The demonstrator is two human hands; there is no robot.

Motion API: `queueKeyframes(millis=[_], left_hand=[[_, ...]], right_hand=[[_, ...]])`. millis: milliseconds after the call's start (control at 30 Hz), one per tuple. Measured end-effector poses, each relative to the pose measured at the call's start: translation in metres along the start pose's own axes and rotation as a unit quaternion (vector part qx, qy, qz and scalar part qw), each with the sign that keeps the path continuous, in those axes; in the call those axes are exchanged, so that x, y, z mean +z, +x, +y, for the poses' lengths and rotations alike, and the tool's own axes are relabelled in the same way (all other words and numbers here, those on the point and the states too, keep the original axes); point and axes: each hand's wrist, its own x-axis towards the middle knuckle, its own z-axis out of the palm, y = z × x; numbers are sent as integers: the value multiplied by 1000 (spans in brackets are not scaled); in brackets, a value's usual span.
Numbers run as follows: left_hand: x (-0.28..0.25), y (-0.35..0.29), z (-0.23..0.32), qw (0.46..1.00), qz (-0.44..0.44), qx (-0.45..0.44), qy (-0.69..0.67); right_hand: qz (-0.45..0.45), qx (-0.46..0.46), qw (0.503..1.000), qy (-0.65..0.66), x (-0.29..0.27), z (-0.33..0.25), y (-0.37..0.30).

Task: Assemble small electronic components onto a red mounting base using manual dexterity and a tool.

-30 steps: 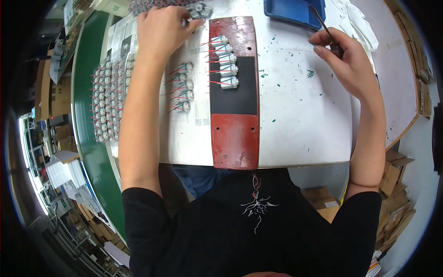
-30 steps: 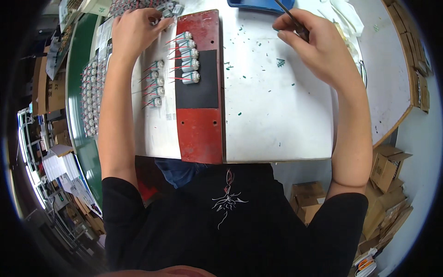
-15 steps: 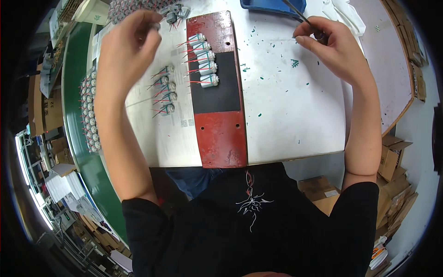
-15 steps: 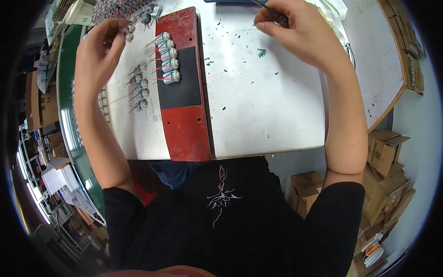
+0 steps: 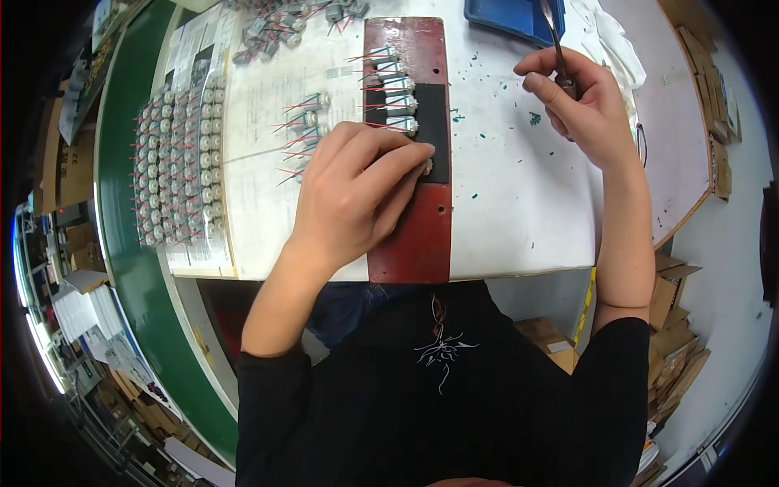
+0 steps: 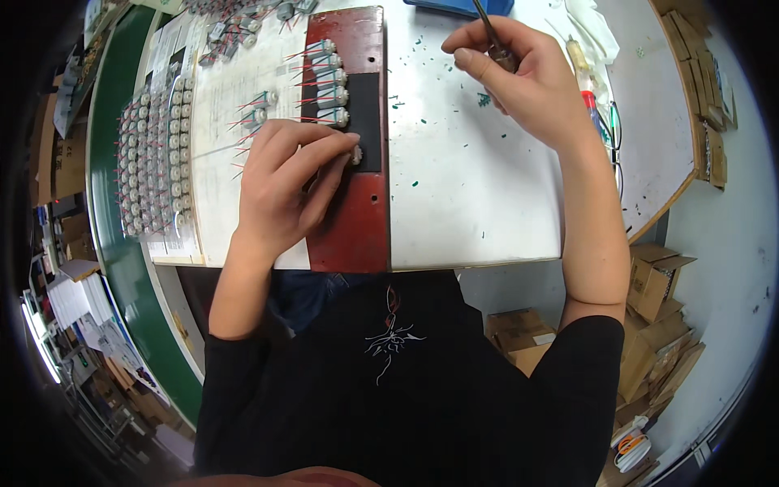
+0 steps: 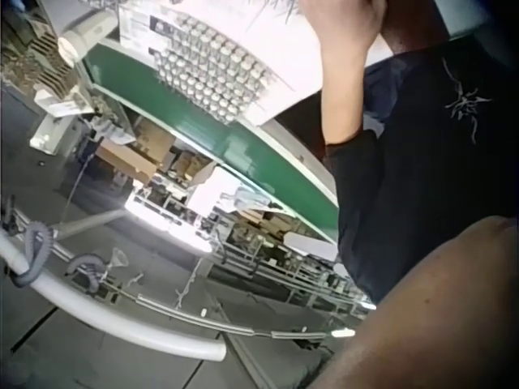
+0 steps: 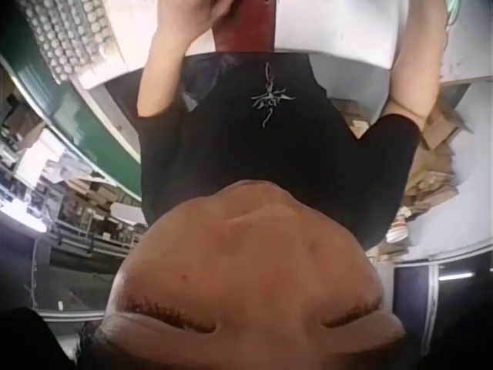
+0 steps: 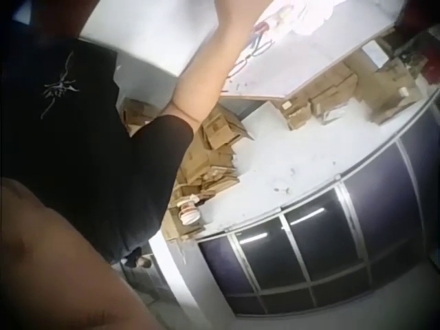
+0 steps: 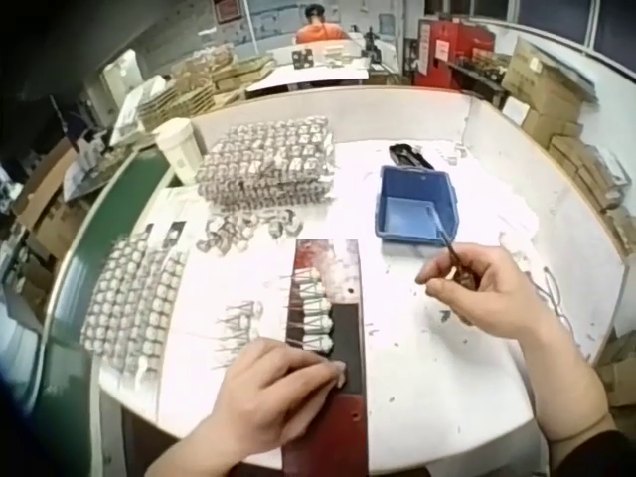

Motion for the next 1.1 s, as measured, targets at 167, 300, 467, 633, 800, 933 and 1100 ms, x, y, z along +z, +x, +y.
queueKeyframes(millis=[167, 300, 467, 633, 800, 933, 1100], left_hand=[[-5, -3, 0, 995, 89, -25, -23], [-19, -3, 1, 973, 66, -82, -208], [-18, -11, -2, 942, 91, -94, -310], [-19, -12, 0, 944, 109, -99, -297], [-19, -15, -1, 939, 90, -109, -313], [-19, -14, -2, 925, 62, -119, -355], [-20, -5, -2, 982, 48, -58, -173]], right_hand=[[-3, 29, 997, 73, 31, -30, -1], [-150, -80, 968, 184, 62, -56, -8], [-187, -155, 955, 169, 87, -57, -12], [-106, -94, 958, 248, 101, -50, -22], [-103, -140, 959, 224, 101, -42, -18], [-112, -144, 962, 205, 100, -44, -18], [-66, -86, 965, 238, 84, -45, -15]])
